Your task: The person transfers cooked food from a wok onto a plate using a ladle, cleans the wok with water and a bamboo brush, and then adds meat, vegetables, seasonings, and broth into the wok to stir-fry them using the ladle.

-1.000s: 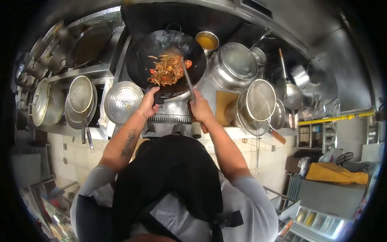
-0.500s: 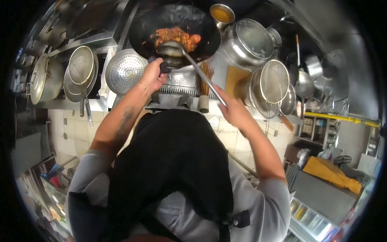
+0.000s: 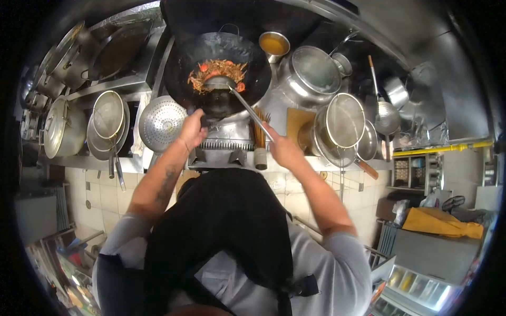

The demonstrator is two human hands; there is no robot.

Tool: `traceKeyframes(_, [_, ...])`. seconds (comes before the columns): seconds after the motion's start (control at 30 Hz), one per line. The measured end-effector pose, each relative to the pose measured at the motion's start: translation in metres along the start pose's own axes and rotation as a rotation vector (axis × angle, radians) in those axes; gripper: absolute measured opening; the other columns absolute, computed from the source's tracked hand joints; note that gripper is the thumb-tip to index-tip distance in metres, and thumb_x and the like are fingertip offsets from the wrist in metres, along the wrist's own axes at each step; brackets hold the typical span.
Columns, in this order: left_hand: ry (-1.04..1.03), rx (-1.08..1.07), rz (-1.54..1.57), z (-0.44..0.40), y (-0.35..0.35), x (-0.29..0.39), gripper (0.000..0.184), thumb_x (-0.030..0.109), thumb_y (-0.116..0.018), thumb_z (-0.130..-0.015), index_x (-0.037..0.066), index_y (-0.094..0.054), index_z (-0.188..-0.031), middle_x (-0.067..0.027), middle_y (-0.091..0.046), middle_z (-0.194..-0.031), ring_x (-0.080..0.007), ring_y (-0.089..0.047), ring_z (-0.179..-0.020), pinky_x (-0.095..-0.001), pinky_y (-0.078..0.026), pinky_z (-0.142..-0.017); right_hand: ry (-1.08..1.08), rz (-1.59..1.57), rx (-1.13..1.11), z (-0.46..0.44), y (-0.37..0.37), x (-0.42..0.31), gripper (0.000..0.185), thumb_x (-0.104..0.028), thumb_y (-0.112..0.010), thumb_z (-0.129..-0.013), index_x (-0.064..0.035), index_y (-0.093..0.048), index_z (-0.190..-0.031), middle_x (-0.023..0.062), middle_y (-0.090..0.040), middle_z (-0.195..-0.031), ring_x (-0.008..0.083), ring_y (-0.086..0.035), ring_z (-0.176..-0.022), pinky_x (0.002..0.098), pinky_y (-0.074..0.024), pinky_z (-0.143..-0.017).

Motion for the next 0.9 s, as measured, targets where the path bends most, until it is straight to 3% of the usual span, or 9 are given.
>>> traceKeyframes(0.03, [-0.1,-0.008,0.014,0.024,-0.004,-0.006,0.021,0.028,-0.063,-0.099,0.008,-0.061,-0.092,-0.0043,-0.056,-0.071,-0.0139,-0.046,-0.05,-0.0302,-0.035,-0.043,-0.088,0.03,0.035,-0.015,-0.01,0.006,0.078,-0.004,-0.067,-0.097,-0.026,-0.04,-0.167,0.0247,-0.072,-0.128,0.0535,-0.07,-0.095,0.0576,-0.0583,-0.092])
traceKeyframes(0.1, [-0.069,0.016,-0.181,0.063,0.023,-0.028,0.019,0.023,-0.061,-0.098,0.009,-0.063,-0.111,-0.0051,-0.058,-0.073,-0.0157,-0.05,-0.048,-0.0309,-0.034,-0.038,0.046,-0.103,0.211,-0.008,-0.011,0.009,0.08,-0.005,-0.064,-0.098,-0.0307,-0.037,-0.168,0.0341,-0.072,-0.105,0.0535,-0.07,-0.094,0.0586,-0.057,-0.092])
traceKeyframes(0.17, [-0.07,-0.022,-0.11,0.102,0.021,-0.029,0.023,0.017,-0.058,-0.096,0.012,-0.061,-0.119,-0.0039,-0.057,-0.075,-0.0146,-0.049,-0.048,-0.0306,-0.031,-0.035,0.192,-0.157,0.353,0.021,0.024,-0.008,0.079,-0.005,-0.065,-0.099,-0.0311,-0.037,-0.168,0.0321,-0.073,-0.115,0.0536,-0.07,-0.102,0.0568,-0.0568,-0.095])
traceKeyframes(0.23, [-0.156,0.036,-0.012,0.086,0.009,-0.012,0.017,0.017,-0.058,-0.096,0.009,-0.064,-0.109,-0.0023,-0.055,-0.073,-0.0141,-0.045,-0.043,-0.0326,-0.031,-0.037,0.177,-0.189,0.379,0.034,0.051,-0.004,0.077,-0.007,-0.066,-0.101,-0.031,-0.038,-0.168,0.0313,-0.072,-0.12,0.053,-0.07,-0.106,0.0565,-0.0573,-0.095])
traceKeyframes(0.33, [-0.006,0.062,-0.012,0.016,-0.004,0.011,0.01,0.021,-0.06,-0.098,0.011,-0.058,-0.098,-0.0029,-0.054,-0.074,-0.0127,-0.041,-0.047,-0.0274,-0.029,-0.037,0.075,-0.173,0.354,0.017,0.077,-0.016,0.073,-0.012,-0.067,-0.102,-0.029,-0.039,-0.167,0.0334,-0.073,-0.11,0.0534,-0.071,-0.099,0.0573,-0.0583,-0.089])
traceKeyframes(0.47, [0.076,0.004,-0.035,-0.038,-0.003,0.012,0.021,0.024,-0.064,-0.097,0.009,-0.055,-0.087,-0.0039,-0.051,-0.069,-0.014,-0.041,-0.047,-0.0284,-0.03,-0.039,-0.116,-0.118,0.26,-0.042,0.023,-0.021,0.074,-0.014,-0.067,-0.101,-0.0286,-0.037,-0.168,0.0355,-0.073,-0.102,0.0543,-0.071,-0.093,0.0591,-0.0575,-0.087])
traceKeyframes(0.57, [0.073,0.04,-0.06,-0.032,-0.009,0.012,0.022,0.025,-0.065,-0.097,0.01,-0.054,-0.086,-0.0041,-0.051,-0.069,-0.0136,-0.042,-0.047,-0.0276,-0.029,-0.039,0.012,-0.092,0.177,-0.035,-0.024,-0.014,0.076,-0.015,-0.065,-0.101,-0.0289,-0.034,-0.169,0.0353,-0.073,-0.096,0.0551,-0.072,-0.09,0.0607,-0.0579,-0.087])
traceKeyframes(0.63, [0.063,0.029,-0.044,-0.031,-0.01,0.016,0.022,0.024,-0.066,-0.097,0.01,-0.054,-0.086,-0.0045,-0.051,-0.07,-0.0137,-0.042,-0.047,-0.0272,-0.028,-0.039,0.223,-0.147,0.141,-0.025,-0.028,-0.003,0.076,-0.015,-0.063,-0.101,-0.0289,-0.033,-0.169,0.0353,-0.072,-0.092,0.0569,-0.071,-0.087,0.0624,-0.0582,-0.086])
traceKeyframes(0.9, [0.055,-0.007,-0.005,-0.03,-0.012,0.01,0.02,0.024,-0.064,-0.097,0.01,-0.056,-0.087,-0.0054,-0.055,-0.072,-0.0141,-0.043,-0.05,-0.0265,-0.028,-0.04,-0.092,-0.079,0.304,-0.092,-0.011,-0.011,0.074,-0.015,-0.063,-0.101,-0.0308,-0.036,-0.168,0.036,-0.072,-0.092,0.0581,-0.07,-0.088,0.0645,-0.0568,-0.085])
Point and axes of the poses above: each hand's wrist, its own z-axis away from the middle knuckle, its own y-axis out of the back of the hand, x = y × z, the point moved 4 cm from there along -z, towards the middle knuckle
